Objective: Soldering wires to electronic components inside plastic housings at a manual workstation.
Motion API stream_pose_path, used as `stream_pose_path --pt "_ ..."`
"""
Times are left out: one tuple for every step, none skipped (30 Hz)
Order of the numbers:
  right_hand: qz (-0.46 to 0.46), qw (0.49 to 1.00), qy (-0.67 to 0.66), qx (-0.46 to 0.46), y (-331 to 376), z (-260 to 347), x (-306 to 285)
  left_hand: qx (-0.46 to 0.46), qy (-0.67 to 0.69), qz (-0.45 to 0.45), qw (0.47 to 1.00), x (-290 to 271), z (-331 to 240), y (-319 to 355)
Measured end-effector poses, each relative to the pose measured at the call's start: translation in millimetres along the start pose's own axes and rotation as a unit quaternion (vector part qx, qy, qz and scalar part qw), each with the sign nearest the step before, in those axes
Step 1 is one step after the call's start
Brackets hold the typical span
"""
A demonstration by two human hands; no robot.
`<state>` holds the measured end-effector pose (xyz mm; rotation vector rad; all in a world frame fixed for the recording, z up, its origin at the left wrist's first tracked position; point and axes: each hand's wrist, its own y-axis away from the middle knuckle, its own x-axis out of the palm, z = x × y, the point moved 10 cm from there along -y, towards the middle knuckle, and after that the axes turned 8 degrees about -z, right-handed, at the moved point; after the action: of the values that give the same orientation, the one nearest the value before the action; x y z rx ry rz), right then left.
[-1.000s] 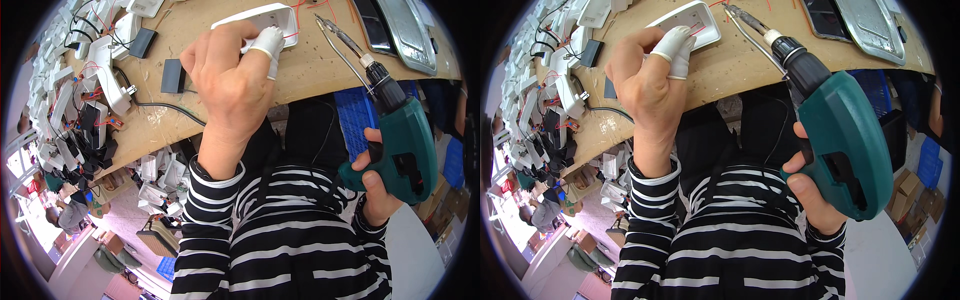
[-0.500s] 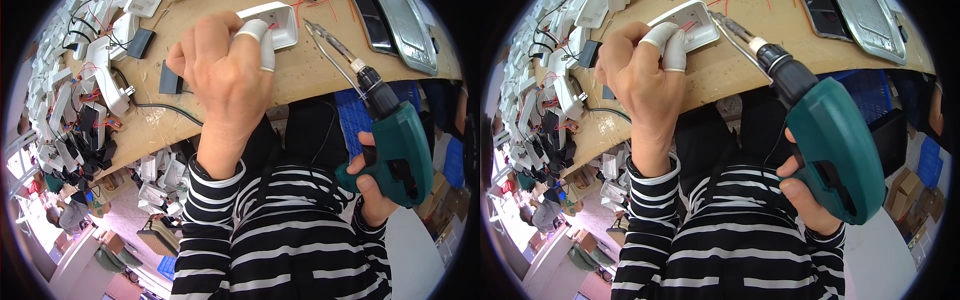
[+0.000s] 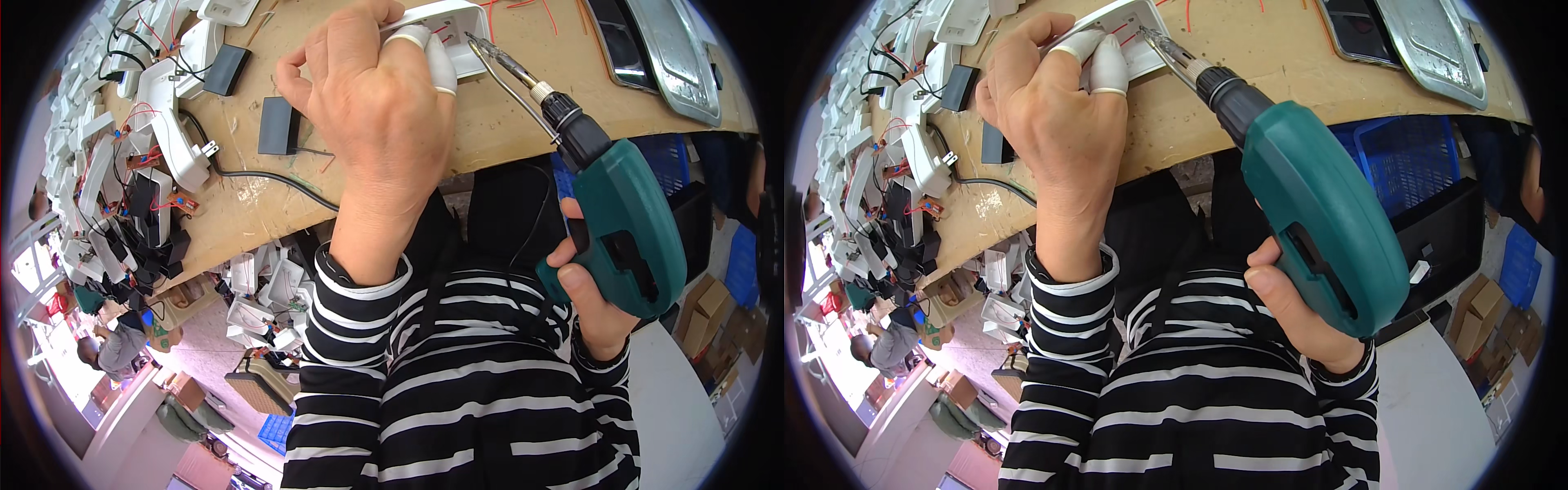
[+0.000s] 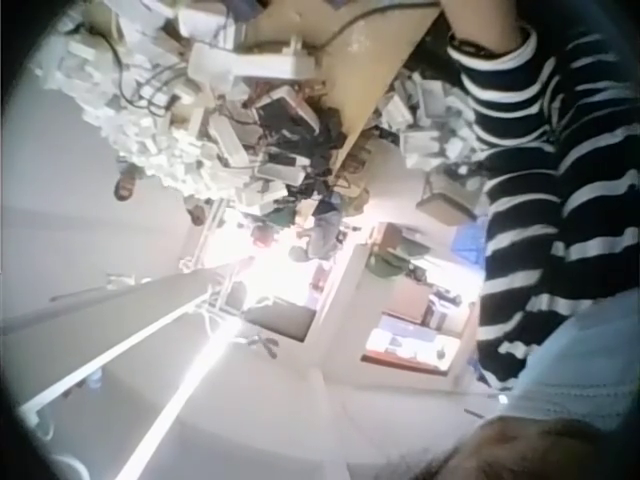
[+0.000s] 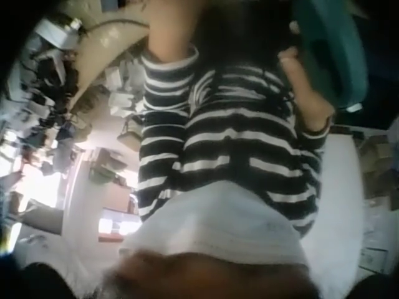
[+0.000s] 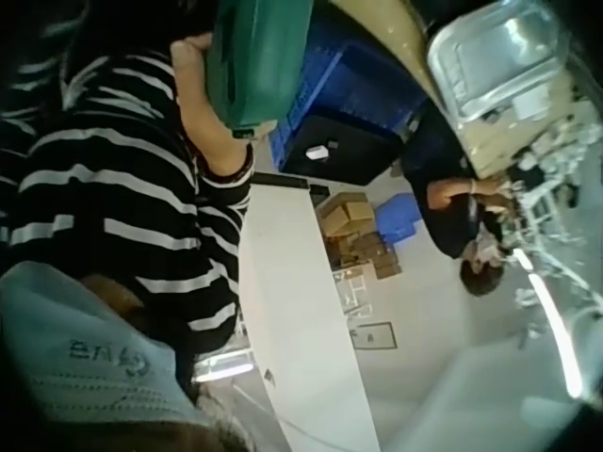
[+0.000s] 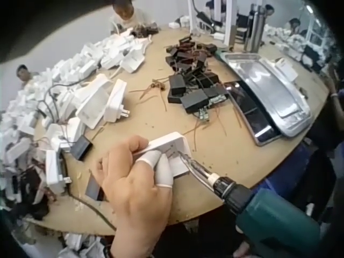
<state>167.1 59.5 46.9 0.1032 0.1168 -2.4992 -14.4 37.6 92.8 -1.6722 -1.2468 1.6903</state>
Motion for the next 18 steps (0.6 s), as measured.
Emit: stream_pose_path --pt "0.001 1.0 -0.001 0.0 -0.7 0.2 0.5 -0.005 -0.004 0.006 1.0 0.7 1.5 0.1" --pt "0.009 1.0 0.001 0.009 -1.3 -1.1 2.0 -0.005 -0.005 0.007 1.0 0.6 1.8 -0.3" --pt "0.016 1.0 0.003 0.018 -1.9 -2.6 3.7 -0.01 -0.005 0.005 1.0 0.3 2.7 -0.9" --pt "0.017 1.0 0.002 0.018 -2.7 -3.0 4.1 -0.015 -0.005 0.003 1.0 0.1 3.3 -1.3" --pt "0.013 1.0 0.007 0.008 -3.8 -1.5 4.0 -0.015 -0.006 0.003 1.0 0.3 3.0 -1.6" --pt "0.01 1.0 0.012 -0.002 -4.6 0.1 4.0 -0.014 -0.005 0.001 1.0 -0.1 2.5 -1.9" --pt "0.009 1.0 0.013 -0.001 -4.6 -1.1 4.2 -0.013 -0.002 -0.001 1.0 0.7 1.5 -1.9" --pt "0.001 1.0 0.008 0.003 -4.5 -2.8 2.8 -0.013 -0.001 0.0 1.0 1.5 0.9 -2.2" --pt "-0.007 1.0 0.004 0.008 -4.7 -4.2 1.3 -0.014 -0.006 0.003 1.0 2.6 0.3 -2.5" --pt "-0.007 1.0 0.004 0.008 -4.9 -4.0 1.7 -0.014 -0.012 0.007 1.0 3.0 0.5 -2.4" --pt "-0.011 1.0 0.009 0.023 -5.3 -6.5 1.2 -0.014 -0.012 0.007 1.0 2.7 0.7 -2.3" --pt "-0.014 0.999 0.014 0.038 -5.5 -8.8 0.8 -0.016 -0.009 0.011 1.0 3.1 1.1 -2.1" --pt "-0.014 0.999 0.014 0.038 -5.9 -7.7 1.7 -0.017 -0.006 0.015 1.0 3.8 1.6 -1.8" --pt "-0.029 0.998 0.011 0.061 -6.1 -10.6 0.3 -0.017 -0.006 0.015 1.0 4.0 1.9 -1.5" --pt "-0.043 0.996 0.007 0.084 -5.8 -14.3 -1.1 -0.016 -0.007 0.013 1.0 3.9 2.2 -1.1" --pt "-0.043 0.996 0.008 0.084 -6.4 -14.0 0.2 -0.016 -0.007 0.011 1.0 3.6 2.5 -1.2" --pt "-0.051 0.996 0.0 0.077 -7.4 -12.7 -0.2 -0.016 -0.007 0.01 1.0 3.5 2.5 -1.3" --pt "-0.06 0.996 -0.008 0.07 -8.3 -11.2 -1.0 -0.018 -0.006 0.011 1.0 3.7 2.5 -1.4"
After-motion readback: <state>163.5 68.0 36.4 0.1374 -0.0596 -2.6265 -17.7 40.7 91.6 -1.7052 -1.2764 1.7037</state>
